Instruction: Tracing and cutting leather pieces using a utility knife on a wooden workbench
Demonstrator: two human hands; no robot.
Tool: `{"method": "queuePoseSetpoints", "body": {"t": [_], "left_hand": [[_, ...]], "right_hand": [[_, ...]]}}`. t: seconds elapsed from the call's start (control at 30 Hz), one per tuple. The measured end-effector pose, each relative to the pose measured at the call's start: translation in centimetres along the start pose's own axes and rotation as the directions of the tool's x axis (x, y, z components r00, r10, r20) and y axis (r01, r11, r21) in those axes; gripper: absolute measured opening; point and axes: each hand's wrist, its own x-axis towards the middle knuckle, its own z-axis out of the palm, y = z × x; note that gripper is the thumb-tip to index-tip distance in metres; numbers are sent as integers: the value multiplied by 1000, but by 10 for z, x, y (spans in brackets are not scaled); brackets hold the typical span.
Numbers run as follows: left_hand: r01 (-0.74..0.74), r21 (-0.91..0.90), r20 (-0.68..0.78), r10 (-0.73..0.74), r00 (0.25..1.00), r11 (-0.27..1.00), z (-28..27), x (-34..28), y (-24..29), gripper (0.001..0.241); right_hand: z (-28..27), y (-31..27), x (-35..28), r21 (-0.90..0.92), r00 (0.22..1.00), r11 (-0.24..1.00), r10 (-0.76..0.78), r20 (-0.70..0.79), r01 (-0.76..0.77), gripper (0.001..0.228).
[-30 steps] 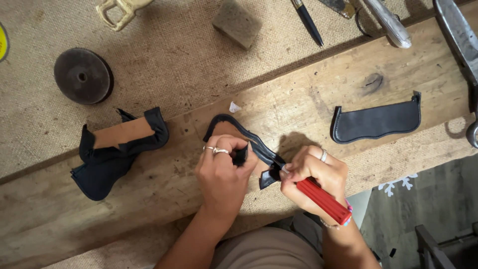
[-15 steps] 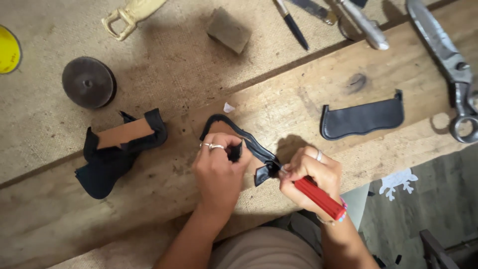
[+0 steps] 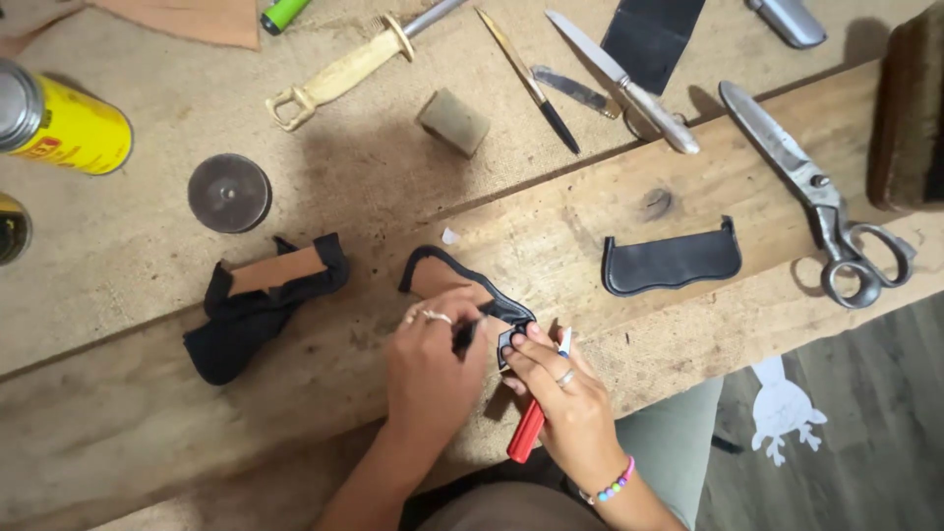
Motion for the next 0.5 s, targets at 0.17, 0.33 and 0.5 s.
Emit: {"method": "queuePoseSetpoints", "body": {"t": [0.17, 0.33, 0.5], "left_hand": [[-60, -101, 106, 71, 992, 993, -9, -12, 1, 3], [-85, -50, 98, 89, 991, 995, 1, -21, 4, 5], [-184, -29, 36, 185, 982, 983, 8, -28, 6, 5]], "right_hand": [[-5, -2, 6, -14, 999, 999, -40, -26, 40, 21], [-11, -3, 7, -34, 999, 999, -42, 25, 43, 20], [-13, -5, 6, -33, 998, 999, -36, 42, 37, 16]]}}
